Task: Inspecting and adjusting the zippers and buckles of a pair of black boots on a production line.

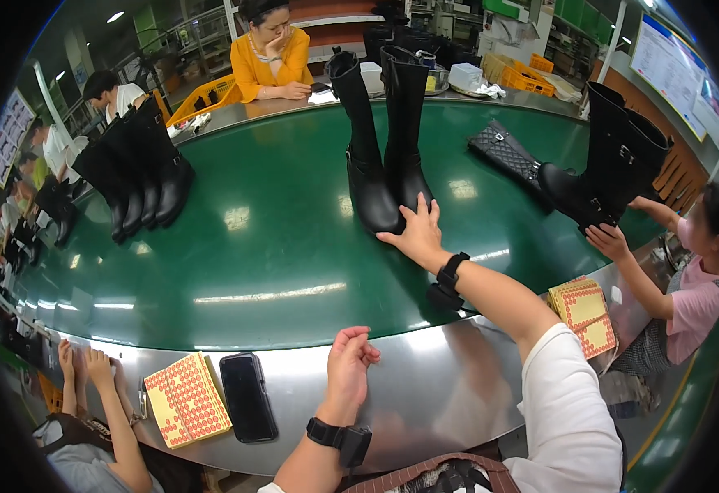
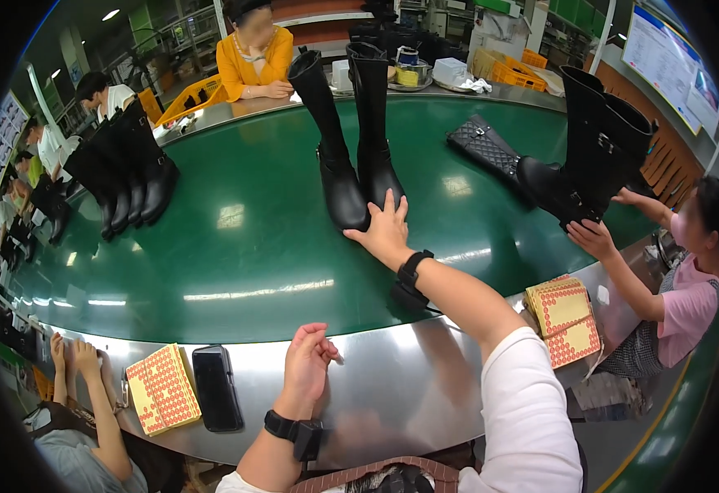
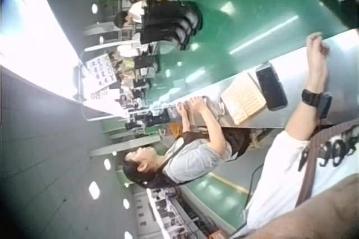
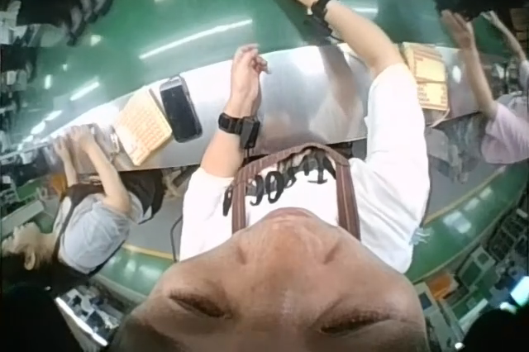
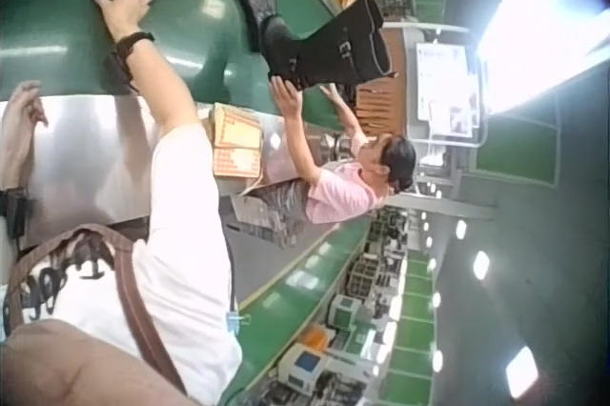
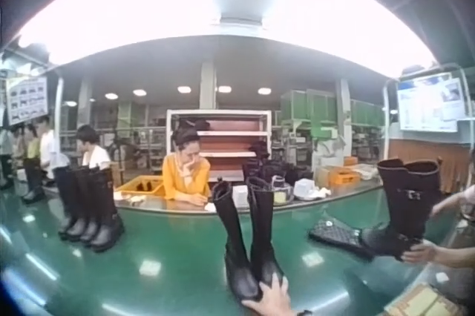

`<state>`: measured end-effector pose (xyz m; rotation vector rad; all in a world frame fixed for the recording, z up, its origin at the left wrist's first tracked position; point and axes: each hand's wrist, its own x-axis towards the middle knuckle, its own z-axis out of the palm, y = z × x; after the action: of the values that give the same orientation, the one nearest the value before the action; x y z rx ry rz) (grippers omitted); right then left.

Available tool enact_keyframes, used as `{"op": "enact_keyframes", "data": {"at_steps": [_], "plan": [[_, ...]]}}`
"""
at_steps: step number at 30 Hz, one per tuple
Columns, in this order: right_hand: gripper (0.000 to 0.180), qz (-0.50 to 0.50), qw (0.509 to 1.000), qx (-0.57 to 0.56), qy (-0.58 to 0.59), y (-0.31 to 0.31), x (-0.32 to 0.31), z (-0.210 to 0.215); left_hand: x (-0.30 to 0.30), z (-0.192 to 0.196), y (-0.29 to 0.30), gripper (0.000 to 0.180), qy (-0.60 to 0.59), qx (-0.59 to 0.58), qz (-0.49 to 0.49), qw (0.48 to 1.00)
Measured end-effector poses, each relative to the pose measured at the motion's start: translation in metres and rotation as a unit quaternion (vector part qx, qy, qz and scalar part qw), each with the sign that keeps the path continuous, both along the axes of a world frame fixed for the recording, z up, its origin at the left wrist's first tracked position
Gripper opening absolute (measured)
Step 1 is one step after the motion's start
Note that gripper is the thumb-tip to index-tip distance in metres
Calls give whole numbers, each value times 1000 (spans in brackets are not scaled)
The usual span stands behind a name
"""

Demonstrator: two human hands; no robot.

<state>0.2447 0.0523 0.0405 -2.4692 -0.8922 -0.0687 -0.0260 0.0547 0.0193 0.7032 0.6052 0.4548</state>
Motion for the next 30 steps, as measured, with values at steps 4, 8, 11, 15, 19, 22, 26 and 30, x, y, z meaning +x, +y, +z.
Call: {"op": "enact_keyframes", "data": {"at_steps": [4, 8, 11, 15, 19, 22, 26, 30], "plan": [[75, -29, 999, 30, -9, 78, 44, 2, -2, 3, 2, 13, -7, -37, 0, 999], [67, -46, 993, 96, -59, 136, 111, 0, -4, 4, -1, 13, -17, -63, -26, 998], [71, -43, 994, 101, -8, 145, 121, -2, -4, 8, -1, 12, -7, -78, -26, 997], [64, 30, 999, 22, -2, 117, 75, 7, -9, 2, 1, 14, -19, -58, -18, 998], [50, 102, 992, 64, 38, 38, 15, 67, -5, 0, 7, 13, -42, -49, -29, 998], [37, 215, 876, 207, 378, -43, -35, 125, -3, -2, 11, 14, -64, -49, -36, 996], [22, 179, 743, 296, 572, -141, -104, 150, -2, -14, 12, 16, -73, -26, -39, 996], [15, 139, 672, 340, 643, -182, -124, 84, 0, -10, 12, 17, -63, 20, -55, 996]]}}
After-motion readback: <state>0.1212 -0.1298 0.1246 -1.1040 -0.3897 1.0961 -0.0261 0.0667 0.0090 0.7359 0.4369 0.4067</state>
